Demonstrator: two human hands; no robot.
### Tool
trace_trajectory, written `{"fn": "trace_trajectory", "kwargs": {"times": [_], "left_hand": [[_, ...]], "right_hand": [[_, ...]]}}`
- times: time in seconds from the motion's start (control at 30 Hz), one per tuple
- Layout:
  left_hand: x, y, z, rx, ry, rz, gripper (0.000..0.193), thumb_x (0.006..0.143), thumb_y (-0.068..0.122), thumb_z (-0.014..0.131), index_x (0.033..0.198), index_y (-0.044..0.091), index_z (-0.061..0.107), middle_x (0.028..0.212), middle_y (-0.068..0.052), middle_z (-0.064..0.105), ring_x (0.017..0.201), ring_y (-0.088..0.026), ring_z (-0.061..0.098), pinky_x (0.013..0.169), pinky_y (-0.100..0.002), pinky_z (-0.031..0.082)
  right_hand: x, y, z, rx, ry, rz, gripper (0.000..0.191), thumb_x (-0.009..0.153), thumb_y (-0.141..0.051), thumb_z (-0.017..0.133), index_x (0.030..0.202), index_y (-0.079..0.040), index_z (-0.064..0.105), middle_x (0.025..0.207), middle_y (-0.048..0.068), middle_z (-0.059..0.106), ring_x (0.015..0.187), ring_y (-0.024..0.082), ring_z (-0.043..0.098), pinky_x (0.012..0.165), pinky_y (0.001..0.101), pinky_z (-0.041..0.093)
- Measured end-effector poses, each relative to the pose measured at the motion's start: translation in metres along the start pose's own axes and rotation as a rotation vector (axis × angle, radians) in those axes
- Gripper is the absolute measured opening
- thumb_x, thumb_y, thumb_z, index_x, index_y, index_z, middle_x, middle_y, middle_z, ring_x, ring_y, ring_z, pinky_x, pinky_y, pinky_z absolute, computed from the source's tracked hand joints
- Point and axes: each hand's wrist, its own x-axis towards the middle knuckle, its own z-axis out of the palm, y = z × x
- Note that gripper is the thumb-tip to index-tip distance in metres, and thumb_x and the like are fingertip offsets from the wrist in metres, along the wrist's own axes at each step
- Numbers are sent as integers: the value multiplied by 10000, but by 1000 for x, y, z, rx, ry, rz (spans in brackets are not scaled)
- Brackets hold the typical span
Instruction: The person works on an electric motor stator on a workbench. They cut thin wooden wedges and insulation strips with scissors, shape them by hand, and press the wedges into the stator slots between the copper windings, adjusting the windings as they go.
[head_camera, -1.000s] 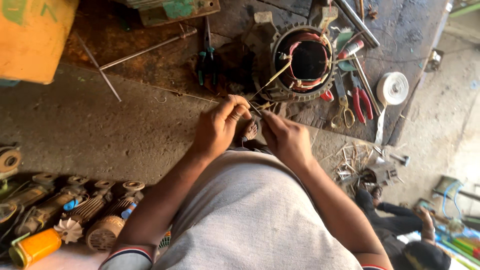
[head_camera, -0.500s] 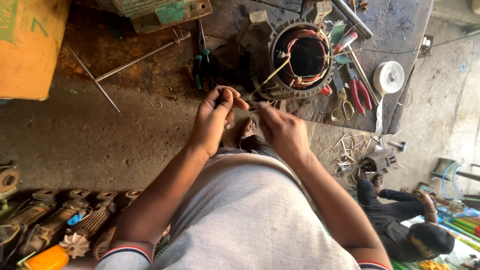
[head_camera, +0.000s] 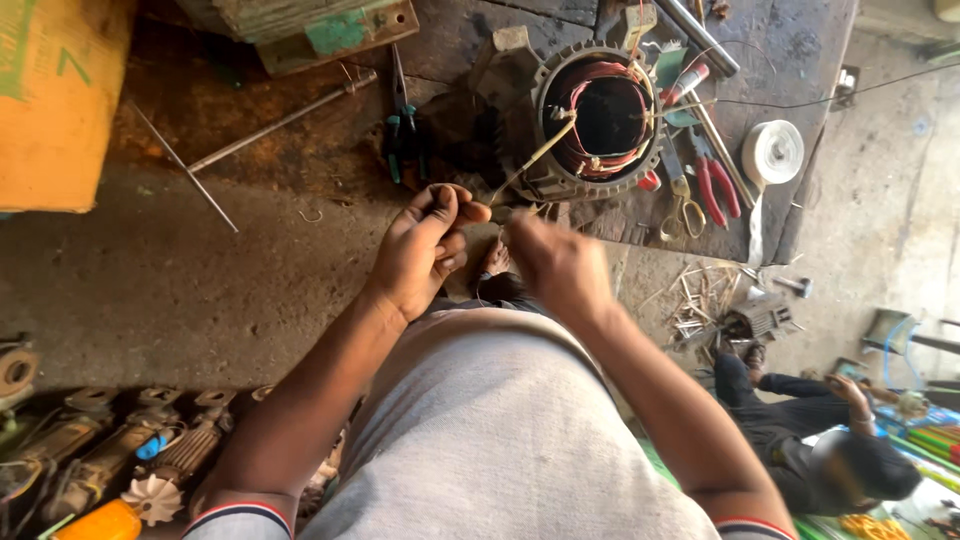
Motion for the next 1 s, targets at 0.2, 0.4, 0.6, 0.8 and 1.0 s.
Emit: {"fn": "trace_trajectory", "kwargs": {"times": [0.2, 0.4, 0.6, 0.8, 1.0], "left_hand": [[-15, 2, 19, 945, -79, 652, 157, 1154, 186, 524, 1098, 76, 622, 971, -54, 755, 911, -168, 742, 825, -289, 583], [-17, 11, 29, 1306, -40, 822, 78, 1063, 163, 623, 1078, 87, 615, 892, -29, 760, 824, -200, 776, 656, -312, 589], [-14, 3, 25, 1203, -67, 793, 68, 1078, 145, 598, 1107, 86, 613, 973, -34, 749, 794, -172, 710, 688, -289, 560], [22, -18, 28, 611, 37, 344, 225, 1117, 256, 498, 1235, 73, 556, 1085, -88, 647, 848, -114, 627, 703, -257, 541], [1, -17, 35, 601, -204, 36, 254, 1054, 236, 516, 1164, 65, 669, 1002, -73, 778, 880, -150, 757, 735, -273, 629]], "right_hand": [[1, 2, -1, -31, -15, 112, 67, 980, -129, 673, 1003, -92, 622, 830, 84, 685, 725, 275, 707, 601, 410, 559], [3, -1, -1, -2, -1, 188, 88, 998, -169, 700, 1036, -95, 673, 787, 81, 693, 645, 272, 696, 551, 409, 548], [-5, -9, -4, 160, -51, 29, 181, 948, -157, 703, 1109, -77, 681, 884, 110, 739, 727, 277, 732, 628, 381, 587], [-18, 13, -20, 286, 71, 319, 82, 1058, -110, 611, 1131, -82, 636, 893, 64, 773, 803, 179, 797, 680, 318, 624], [-14, 3, -31, 4, 99, 289, 137, 1039, -95, 608, 1171, -62, 595, 737, 65, 681, 599, 215, 688, 530, 372, 541]]}}
